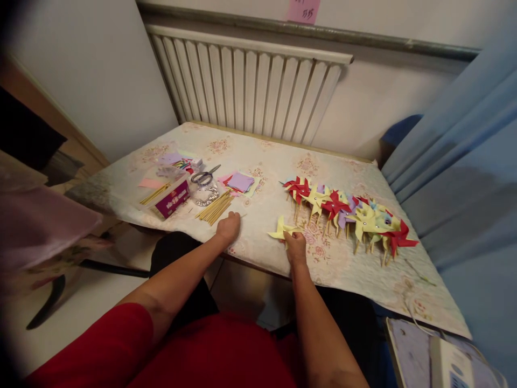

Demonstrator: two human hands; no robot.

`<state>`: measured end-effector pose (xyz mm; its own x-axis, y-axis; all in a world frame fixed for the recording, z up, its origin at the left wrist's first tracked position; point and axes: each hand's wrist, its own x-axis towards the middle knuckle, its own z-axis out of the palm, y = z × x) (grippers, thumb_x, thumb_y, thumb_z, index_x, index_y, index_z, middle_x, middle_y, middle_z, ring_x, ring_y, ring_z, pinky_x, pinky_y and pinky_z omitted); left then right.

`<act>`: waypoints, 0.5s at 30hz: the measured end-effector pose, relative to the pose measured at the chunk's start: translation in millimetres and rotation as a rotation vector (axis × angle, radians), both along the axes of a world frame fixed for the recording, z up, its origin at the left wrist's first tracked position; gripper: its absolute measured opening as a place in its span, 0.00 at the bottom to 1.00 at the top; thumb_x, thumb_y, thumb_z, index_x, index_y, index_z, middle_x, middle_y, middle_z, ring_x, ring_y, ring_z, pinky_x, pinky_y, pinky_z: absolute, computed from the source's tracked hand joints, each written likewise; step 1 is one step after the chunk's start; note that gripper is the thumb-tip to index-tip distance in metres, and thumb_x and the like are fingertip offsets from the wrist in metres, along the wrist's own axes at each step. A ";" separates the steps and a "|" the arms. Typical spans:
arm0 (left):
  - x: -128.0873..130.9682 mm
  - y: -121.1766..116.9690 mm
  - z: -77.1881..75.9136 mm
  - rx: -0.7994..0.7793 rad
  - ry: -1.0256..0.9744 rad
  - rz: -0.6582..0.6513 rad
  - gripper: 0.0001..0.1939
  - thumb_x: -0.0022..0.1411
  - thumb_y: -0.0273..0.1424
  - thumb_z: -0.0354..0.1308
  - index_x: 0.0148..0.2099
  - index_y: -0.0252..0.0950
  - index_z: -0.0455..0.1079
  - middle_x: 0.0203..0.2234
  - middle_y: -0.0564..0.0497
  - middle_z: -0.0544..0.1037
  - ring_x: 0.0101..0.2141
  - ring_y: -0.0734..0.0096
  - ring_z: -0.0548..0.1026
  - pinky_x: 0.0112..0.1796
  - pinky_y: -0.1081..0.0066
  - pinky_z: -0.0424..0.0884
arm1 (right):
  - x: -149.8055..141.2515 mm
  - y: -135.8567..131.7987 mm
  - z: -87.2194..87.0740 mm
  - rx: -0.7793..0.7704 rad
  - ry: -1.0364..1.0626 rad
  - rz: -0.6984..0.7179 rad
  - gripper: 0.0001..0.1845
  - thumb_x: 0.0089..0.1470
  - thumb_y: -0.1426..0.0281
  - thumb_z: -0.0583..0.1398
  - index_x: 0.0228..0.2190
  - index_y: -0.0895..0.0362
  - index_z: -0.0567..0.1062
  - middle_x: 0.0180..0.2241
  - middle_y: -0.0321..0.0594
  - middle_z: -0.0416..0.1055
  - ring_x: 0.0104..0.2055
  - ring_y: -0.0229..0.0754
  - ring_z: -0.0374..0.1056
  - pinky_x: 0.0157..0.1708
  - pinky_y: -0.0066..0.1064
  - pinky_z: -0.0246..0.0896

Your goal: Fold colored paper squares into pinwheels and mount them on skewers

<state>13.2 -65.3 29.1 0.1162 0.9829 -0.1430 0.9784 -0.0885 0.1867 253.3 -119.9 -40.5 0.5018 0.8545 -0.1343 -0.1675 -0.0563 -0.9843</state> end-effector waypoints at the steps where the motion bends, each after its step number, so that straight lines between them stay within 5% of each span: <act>1: -0.4 -1.3 1.5 -0.017 -0.011 -0.015 0.18 0.67 0.22 0.38 0.52 0.30 0.64 0.48 0.36 0.70 0.46 0.57 0.76 0.45 0.60 0.70 | -0.1 -0.6 1.0 -0.007 -0.025 0.006 0.13 0.38 0.64 0.67 0.21 0.57 0.70 0.19 0.30 0.68 0.21 0.35 0.64 0.21 0.26 0.62; 7: -2.7 -21.4 3.3 -0.110 -0.136 -0.092 0.14 0.64 0.23 0.44 0.49 0.33 0.66 0.45 0.39 0.75 0.47 0.57 0.75 0.46 0.62 0.69 | -0.4 -1.9 2.7 -0.018 -0.059 0.010 0.14 0.39 0.62 0.67 0.23 0.57 0.71 0.19 0.31 0.69 0.20 0.35 0.63 0.20 0.26 0.59; 15: 7.0 -51.9 -0.3 -0.183 -0.456 -0.046 0.11 0.54 0.20 0.50 0.38 0.37 0.67 0.32 0.52 0.78 0.34 0.72 0.74 0.31 0.75 0.66 | 0.4 -1.9 2.4 -0.006 -0.073 0.028 0.14 0.40 0.61 0.67 0.23 0.58 0.72 0.19 0.33 0.70 0.21 0.36 0.64 0.21 0.27 0.59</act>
